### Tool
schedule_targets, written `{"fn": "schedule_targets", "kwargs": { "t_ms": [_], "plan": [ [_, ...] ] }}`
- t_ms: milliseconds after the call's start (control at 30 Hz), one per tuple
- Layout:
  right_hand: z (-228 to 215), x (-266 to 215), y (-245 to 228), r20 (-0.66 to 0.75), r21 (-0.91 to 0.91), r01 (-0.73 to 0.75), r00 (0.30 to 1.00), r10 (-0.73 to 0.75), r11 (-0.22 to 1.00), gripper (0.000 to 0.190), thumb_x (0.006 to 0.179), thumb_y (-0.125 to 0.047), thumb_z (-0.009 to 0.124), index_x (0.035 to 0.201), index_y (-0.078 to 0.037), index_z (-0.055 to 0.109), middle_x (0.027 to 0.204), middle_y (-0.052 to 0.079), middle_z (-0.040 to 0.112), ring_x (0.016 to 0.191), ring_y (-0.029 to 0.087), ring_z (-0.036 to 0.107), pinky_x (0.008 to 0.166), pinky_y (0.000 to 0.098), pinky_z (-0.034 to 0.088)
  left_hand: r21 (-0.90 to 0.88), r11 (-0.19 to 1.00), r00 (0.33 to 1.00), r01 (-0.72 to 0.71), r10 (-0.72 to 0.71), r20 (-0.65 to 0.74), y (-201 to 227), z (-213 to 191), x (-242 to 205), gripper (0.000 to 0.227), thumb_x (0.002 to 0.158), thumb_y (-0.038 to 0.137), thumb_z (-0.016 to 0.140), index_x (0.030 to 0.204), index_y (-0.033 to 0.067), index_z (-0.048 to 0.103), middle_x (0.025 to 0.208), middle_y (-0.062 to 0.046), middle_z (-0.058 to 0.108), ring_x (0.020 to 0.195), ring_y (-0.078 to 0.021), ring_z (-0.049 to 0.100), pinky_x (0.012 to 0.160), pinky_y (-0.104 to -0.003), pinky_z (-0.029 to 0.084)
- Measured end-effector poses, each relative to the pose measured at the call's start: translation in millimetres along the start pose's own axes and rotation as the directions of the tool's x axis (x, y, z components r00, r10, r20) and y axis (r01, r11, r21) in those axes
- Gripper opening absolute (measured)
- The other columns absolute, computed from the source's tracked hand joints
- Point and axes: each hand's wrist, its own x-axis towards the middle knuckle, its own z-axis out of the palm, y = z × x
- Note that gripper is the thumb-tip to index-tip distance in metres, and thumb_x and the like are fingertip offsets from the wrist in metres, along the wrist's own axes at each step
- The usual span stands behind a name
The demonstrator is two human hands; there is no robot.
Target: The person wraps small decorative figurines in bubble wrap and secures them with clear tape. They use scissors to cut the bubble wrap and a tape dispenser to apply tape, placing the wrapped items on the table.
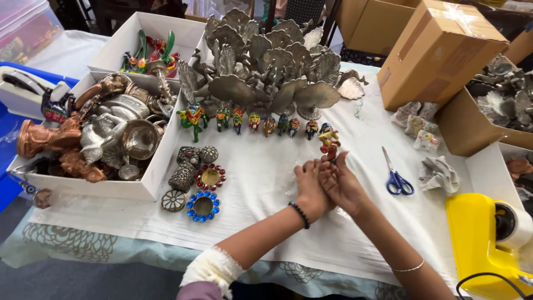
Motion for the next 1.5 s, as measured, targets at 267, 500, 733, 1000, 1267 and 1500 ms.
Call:
{"fn": "schedule_targets", "kwargs": {
  "t_ms": [267,500,733,1000,1267,1500],
  "plan": [
    [52,-29,4,0.043,-0.571,0.397,0.888,-0.457,0.718,0.033,0.096,-0.036,0.060,0.120,-0.015,0.051,0.119,0.002,0.064,0.118,0.018,0.064,0.101,0.0384,0.051,-0.164,0.985,0.975,-0.047,0.010,-0.223,-29,-1,-22,0.094,0.083,0.075,0.054,0.153,0.0144,0.040,0.162,-0.014,0.028,0.148,-0.0393,0.018,0.113,-0.061,0.017],
    [-23,-14,-15,-0.002,-0.873,0.215,0.896,-0.445,0.437,0.023,0.107,-0.020,0.063,0.121,-0.007,0.051,0.111,0.007,0.068,0.104,0.011,0.057,0.094,0.0276,0.046,-0.184,0.981,0.993,-0.055,0.034,-0.116,-90,-13,-36,0.088,0.090,0.080,0.037,0.159,0.0252,0.037,0.167,-0.008,0.026,0.141,-0.0340,0.028,0.110,-0.054,0.025],
    [12,-21,-25,0.007,-0.997,0.040,0.892,-0.453,0.063,0.021,0.094,-0.011,0.071,0.105,-0.005,0.054,0.116,0.009,0.074,0.123,0.014,0.063,0.105,0.0302,0.052,-0.098,0.995,0.996,0.009,-0.018,-0.093,-101,-25,-50,0.098,0.081,0.086,0.046,0.157,0.0251,0.033,0.164,-0.008,0.020,0.139,-0.0379,0.020,0.107,-0.061,0.018],
    [30,-26,-12,0.437,-0.802,0.131,0.795,-0.421,-0.583,0.024,0.077,-0.013,0.086,0.090,-0.009,0.066,0.105,0.003,0.076,0.120,0.025,0.066,0.097,0.0401,0.048,-0.069,0.996,0.972,-0.047,0.030,-0.232,-101,-13,-48,0.101,0.078,0.086,0.052,0.152,0.0176,0.042,0.161,-0.009,0.022,0.140,-0.0358,0.015,0.108,-0.063,0.014],
    [38,-30,-8,0.528,-0.650,0.063,0.755,-0.390,-0.757,0.021,0.074,-0.023,0.088,0.085,-0.016,0.070,0.101,-0.008,0.078,0.105,0.021,0.063,0.094,0.0408,0.039,-0.185,0.933,0.896,-0.308,0.219,-0.386,-109,-50,-53,0.071,0.080,0.068,0.070,0.129,0.0169,0.062,0.141,-0.007,0.047,0.133,-0.0307,0.033,0.105,-0.052,0.026],
    [42,-33,-13,0.444,-0.686,0.046,0.818,-0.367,-0.726,0.034,0.073,-0.041,0.089,0.090,-0.016,0.072,0.097,-0.001,0.075,0.111,0.025,0.060,0.097,0.0419,0.033,-0.298,0.739,0.792,-0.604,0.514,-0.329,-120,-58,-50,0.042,0.071,0.049,0.085,0.100,0.0188,0.079,0.109,-0.001,0.071,0.113,-0.0240,0.058,0.097,-0.041,0.043]
  ]
}}
